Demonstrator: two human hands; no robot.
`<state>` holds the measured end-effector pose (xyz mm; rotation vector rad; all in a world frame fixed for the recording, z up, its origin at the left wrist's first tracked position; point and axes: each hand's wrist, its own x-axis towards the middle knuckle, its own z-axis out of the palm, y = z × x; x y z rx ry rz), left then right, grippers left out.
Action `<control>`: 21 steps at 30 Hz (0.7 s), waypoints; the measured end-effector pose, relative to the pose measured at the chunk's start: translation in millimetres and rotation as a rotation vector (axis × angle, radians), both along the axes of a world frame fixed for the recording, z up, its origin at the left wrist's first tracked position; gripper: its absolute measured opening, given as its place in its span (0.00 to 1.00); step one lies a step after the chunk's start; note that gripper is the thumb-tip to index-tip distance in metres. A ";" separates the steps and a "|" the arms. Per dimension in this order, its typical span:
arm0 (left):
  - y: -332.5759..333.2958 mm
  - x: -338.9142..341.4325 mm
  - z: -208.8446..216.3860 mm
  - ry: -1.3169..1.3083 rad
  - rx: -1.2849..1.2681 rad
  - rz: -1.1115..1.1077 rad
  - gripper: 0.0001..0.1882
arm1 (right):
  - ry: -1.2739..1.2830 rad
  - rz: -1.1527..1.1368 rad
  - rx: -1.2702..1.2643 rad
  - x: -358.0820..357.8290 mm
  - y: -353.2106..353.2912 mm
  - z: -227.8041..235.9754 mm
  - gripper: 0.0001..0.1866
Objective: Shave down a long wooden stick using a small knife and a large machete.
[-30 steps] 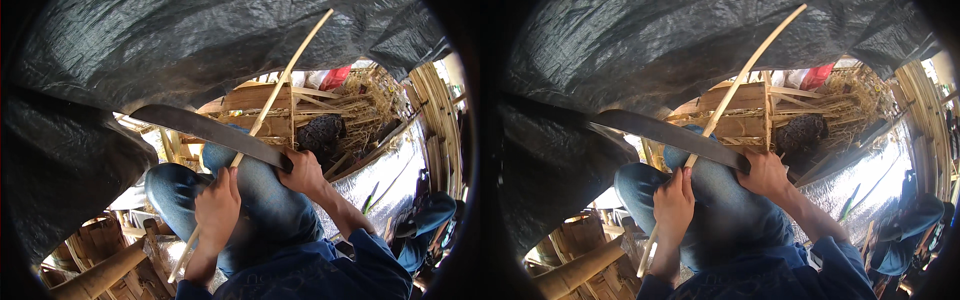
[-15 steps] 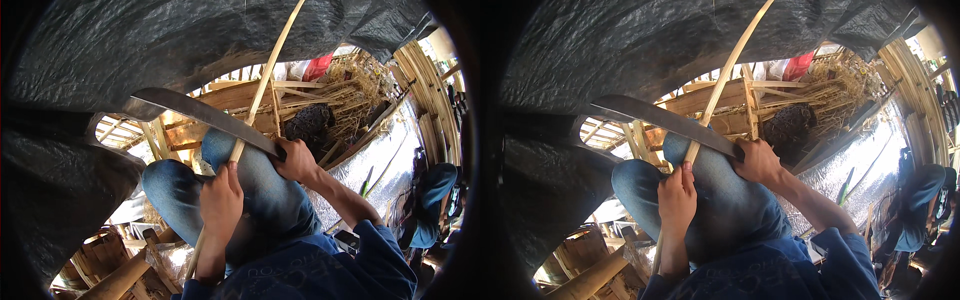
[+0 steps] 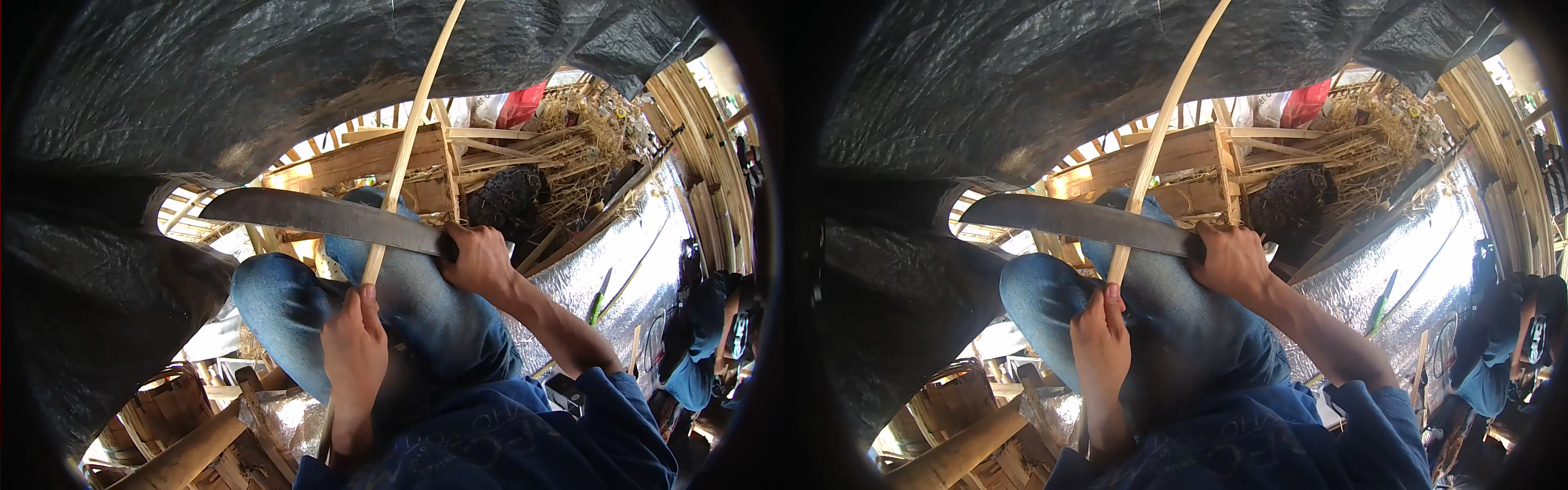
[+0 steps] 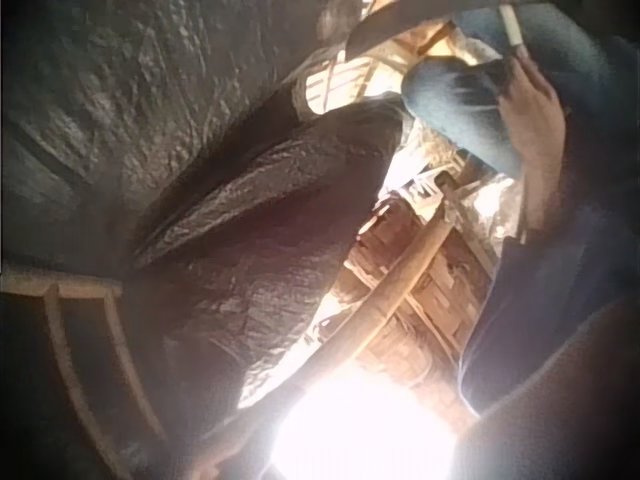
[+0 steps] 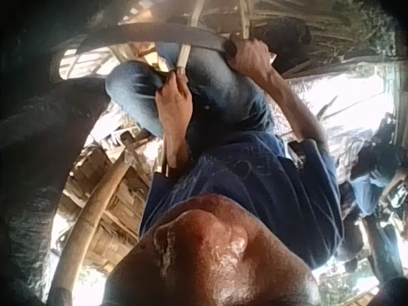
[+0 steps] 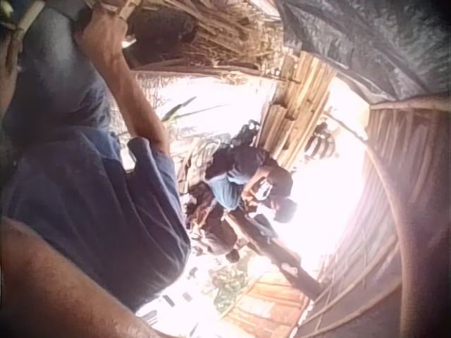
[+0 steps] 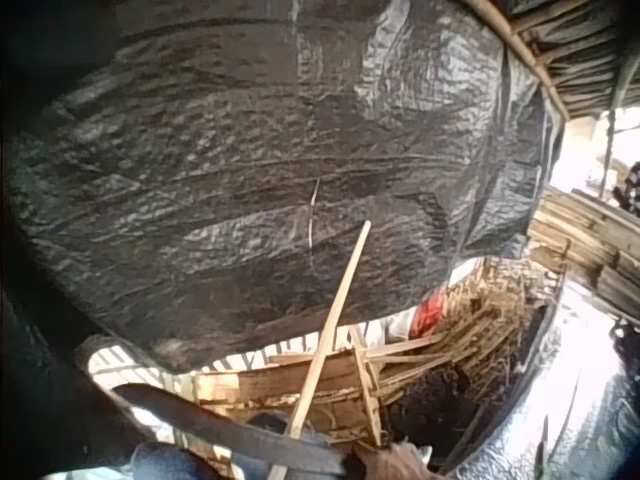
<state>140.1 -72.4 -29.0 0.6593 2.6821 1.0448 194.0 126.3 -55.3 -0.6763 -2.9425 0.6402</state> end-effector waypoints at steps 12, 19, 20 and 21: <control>17.9 -34.4 10.3 0.051 0.199 -0.117 0.21 | 0.329 -0.033 -1.001 15.1 25.1 18.9 0.12; 15.1 -29.8 27.8 0.145 0.093 -0.229 0.13 | 0.446 -0.380 -0.946 58.5 34.9 34.3 0.14; 12.9 -33.3 29.9 0.143 0.097 -0.238 0.13 | 0.449 -0.389 -0.941 65.5 36.8 33.2 0.14; 10.8 -37.6 32.3 0.179 0.052 -0.246 0.12 | 0.454 -0.428 -0.961 72.8 38.5 31.3 0.14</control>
